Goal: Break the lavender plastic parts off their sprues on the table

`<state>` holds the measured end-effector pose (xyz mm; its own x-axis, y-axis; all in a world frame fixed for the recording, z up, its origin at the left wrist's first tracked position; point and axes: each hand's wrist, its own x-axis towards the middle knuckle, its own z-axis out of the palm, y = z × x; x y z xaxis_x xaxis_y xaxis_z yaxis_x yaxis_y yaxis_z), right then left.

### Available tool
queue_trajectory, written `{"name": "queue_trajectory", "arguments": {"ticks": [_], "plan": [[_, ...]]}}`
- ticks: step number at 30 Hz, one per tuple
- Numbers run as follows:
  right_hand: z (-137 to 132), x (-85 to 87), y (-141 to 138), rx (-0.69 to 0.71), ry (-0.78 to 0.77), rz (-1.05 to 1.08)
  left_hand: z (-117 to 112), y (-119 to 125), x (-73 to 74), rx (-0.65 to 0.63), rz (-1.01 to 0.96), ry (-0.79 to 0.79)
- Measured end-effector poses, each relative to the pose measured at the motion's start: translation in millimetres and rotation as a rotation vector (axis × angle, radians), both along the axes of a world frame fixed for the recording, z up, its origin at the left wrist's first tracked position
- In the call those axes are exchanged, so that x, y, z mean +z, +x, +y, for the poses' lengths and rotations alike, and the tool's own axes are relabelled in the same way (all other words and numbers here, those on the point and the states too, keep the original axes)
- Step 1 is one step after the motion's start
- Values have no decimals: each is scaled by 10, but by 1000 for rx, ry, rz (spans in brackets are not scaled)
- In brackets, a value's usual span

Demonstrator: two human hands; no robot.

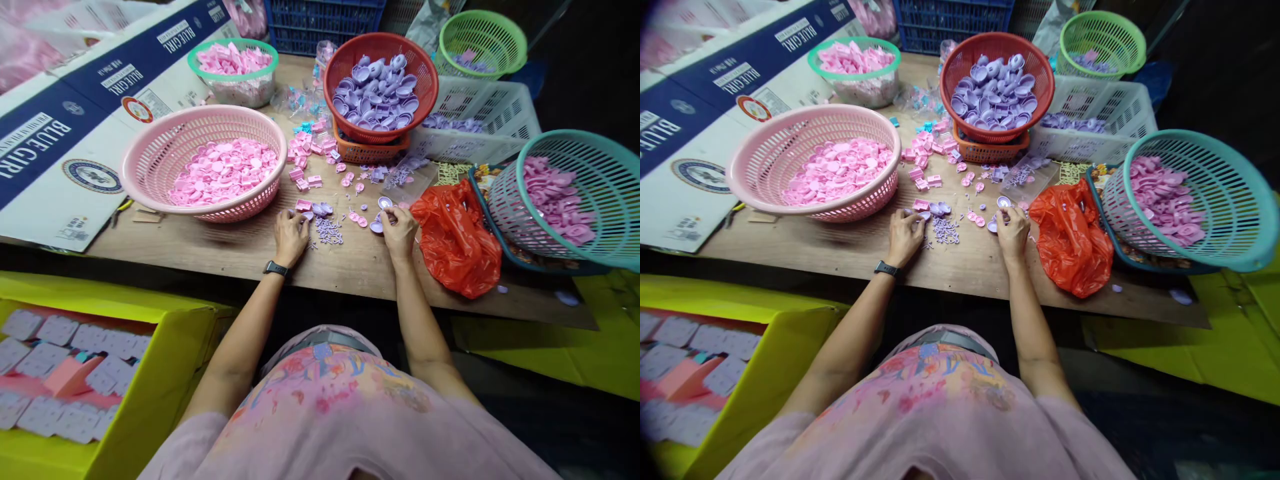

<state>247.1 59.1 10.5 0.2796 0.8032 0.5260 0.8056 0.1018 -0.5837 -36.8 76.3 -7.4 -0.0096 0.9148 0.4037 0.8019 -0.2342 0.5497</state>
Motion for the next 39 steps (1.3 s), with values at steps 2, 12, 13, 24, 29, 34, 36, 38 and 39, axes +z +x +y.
{"name": "queue_trajectory", "arguments": {"ticks": [2, 12, 13, 24, 29, 34, 36, 38, 39], "plan": [[-29, -37, -41, -1, 29, -22, -35, 7, -4, -20, -5, -3], [-102, -6, -544, 360, -21, 41, -142, -86, -8, -2, -184, 22], [-95, -22, -600, 413, -46, 38, -149, -89, -7, -3, -206, 27], [-217, -162, -595, 529, -162, -20, -145, -70, -82, -57, -87, -31], [-226, -115, -600, 549, -159, 46, -174, -71, -40, -69, -88, -32], [-256, -111, -660, 472, -203, 401, -213, -95, 60, -100, -205, 30], [-261, -116, -682, 449, -238, 549, -232, -94, 89, -103, -279, 52], [-254, -112, -696, 435, -236, 600, -255, -77, 117, -123, -334, 75], [-247, -105, -699, 435, -218, 588, -270, -60, 132, -141, -356, 76]]}}
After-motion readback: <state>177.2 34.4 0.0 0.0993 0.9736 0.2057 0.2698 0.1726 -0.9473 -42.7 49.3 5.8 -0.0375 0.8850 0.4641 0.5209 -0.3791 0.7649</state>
